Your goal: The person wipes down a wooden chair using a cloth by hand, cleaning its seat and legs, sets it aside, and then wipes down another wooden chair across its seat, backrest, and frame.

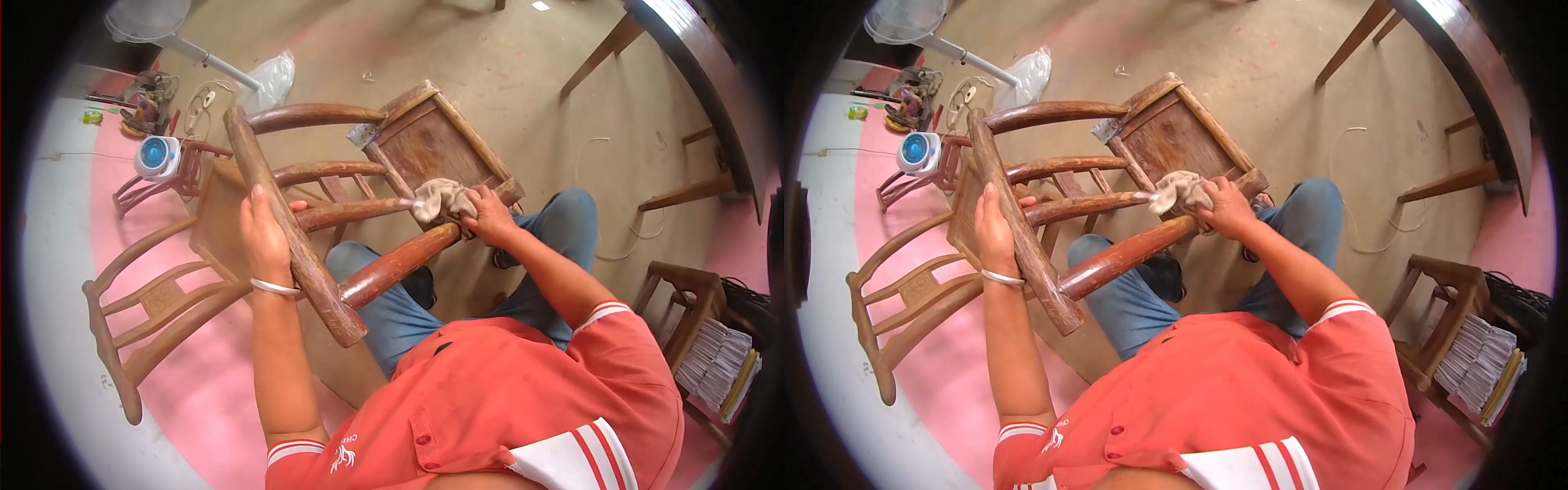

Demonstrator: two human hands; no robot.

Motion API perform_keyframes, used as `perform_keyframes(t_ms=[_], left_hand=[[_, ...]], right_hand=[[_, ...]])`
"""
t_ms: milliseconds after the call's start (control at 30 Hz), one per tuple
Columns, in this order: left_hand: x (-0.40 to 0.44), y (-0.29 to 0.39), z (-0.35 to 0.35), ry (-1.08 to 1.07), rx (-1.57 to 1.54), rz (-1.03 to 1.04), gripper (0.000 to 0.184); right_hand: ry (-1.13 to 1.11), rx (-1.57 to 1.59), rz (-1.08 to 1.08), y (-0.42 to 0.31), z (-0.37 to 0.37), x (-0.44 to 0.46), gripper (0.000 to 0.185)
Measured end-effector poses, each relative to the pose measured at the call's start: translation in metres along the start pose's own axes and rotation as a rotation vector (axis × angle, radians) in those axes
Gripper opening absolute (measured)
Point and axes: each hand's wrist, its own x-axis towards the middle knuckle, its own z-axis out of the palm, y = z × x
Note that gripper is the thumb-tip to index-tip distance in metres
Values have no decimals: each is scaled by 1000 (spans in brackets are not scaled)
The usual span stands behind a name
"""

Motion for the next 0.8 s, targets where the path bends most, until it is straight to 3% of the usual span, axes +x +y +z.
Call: perform_keyframes(t_ms=[67, 133, 267, 300, 367, 400, 433, 600, 667, 800], left_hand=[[3, 1, 4, 14, -17, 8, 38], [0, 2, 6, 27, -72, 21, 37], [3, 3, 2, -5, 2, 3, 36], [2, 5, 2, 0, 7, 15, 36], [1, 8, 2, -27, 23, -35, 35], [1, 9, 3, -21, 39, -32, 35], [3, 10, 3, -20, 41, -24, 35], [-3, 8, 2, -21, 11, -29, 35], [-2, 6, 2, -17, 10, -20, 35], [-4, 8, 4, 0, -2, -31, 33]], right_hand=[[-202, -156, 123, 0, -4, 19, 39], [-332, -59, 170, -21, -17, 66, 38], [47, 32, 68, -45, 12, 156, 46], [54, 41, 60, -42, 38, 172, 46], [-134, -236, -48, -34, 86, 198, 62], [-262, -330, -61, -55, 68, 185, 63], [-228, -440, -84, -63, 73, 184, 62], [-320, -428, -13, -69, 74, 164, 55], [-314, -510, -46, -50, 76, 138, 41], [-641, -414, -83, -37, 11, 85, 55]])
